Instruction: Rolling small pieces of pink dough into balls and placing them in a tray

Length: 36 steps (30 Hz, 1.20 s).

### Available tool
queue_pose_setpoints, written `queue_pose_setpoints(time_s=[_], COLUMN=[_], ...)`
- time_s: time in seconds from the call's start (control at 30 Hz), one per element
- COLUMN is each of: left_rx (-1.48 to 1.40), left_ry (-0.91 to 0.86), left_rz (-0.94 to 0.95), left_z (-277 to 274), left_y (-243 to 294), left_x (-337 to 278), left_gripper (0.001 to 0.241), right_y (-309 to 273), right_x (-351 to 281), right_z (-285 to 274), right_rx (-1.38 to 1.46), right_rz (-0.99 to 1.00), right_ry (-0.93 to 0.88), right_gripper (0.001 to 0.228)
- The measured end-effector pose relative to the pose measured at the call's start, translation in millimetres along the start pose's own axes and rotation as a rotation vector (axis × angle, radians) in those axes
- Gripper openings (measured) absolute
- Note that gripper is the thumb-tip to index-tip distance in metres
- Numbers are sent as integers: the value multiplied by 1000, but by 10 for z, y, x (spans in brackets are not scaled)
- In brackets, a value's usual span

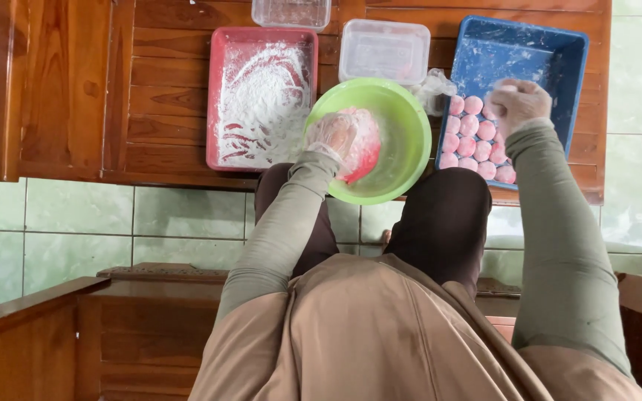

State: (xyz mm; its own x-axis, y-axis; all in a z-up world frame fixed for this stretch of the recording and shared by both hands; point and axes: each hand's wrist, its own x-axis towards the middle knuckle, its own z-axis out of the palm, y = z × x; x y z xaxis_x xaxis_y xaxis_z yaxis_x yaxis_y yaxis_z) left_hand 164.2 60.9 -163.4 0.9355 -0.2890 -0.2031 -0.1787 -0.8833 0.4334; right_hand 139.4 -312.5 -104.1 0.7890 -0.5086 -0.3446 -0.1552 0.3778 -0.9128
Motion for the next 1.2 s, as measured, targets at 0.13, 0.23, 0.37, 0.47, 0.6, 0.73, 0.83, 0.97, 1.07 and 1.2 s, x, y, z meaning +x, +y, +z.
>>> queue_pose_setpoints(time_s=[0.13, 0.23, 0.37, 0.47, 0.6, 0.73, 0.83, 0.97, 1.07, 1.2], left_rx=[-15, -56, -55, -42, -30, -37, -50, -46, -52, -76], left_ry=[120, 113, 127, 109, 55, 34, 20, 35, 44, 20], left_rz=[114, 78, 83, 93, 64, 49, 20, 19, 14, 28], left_z=[-169, -126, -1, -70, -27, -38, -46, -24, -29, -30], left_y=[112, 80, 9, 54, 19, 17, 26, -6, -25, -43], left_x=[-99, -72, -9, -46, -6, 5, -16, -24, -55, -18], left_gripper=[33, 32, 32, 35, 30, 29, 29, 29, 27, 27], right_y=[156, 323, 537, 365, 521, 499, 657, 685, 590, 197], right_x=[701, 942, 1104, 918, 777, 711, 1015, 1149, 1039, 497], right_z=[-929, -1268, -1480, -1182, -1112, -1079, -1378, -1556, -1488, -932], right_rx=[-1051, -1388, -1431, -1603, -1496, -1409, -1430, -1683, -1739, -1712], right_rz=[-8, -124, -219, -97, -205, -235, -260, -301, -283, -173], right_ry=[187, 234, 272, 174, 305, 304, 224, 114, 33, 155], right_gripper=[52, 41, 32, 42, 27, 32, 39, 27, 26, 28])
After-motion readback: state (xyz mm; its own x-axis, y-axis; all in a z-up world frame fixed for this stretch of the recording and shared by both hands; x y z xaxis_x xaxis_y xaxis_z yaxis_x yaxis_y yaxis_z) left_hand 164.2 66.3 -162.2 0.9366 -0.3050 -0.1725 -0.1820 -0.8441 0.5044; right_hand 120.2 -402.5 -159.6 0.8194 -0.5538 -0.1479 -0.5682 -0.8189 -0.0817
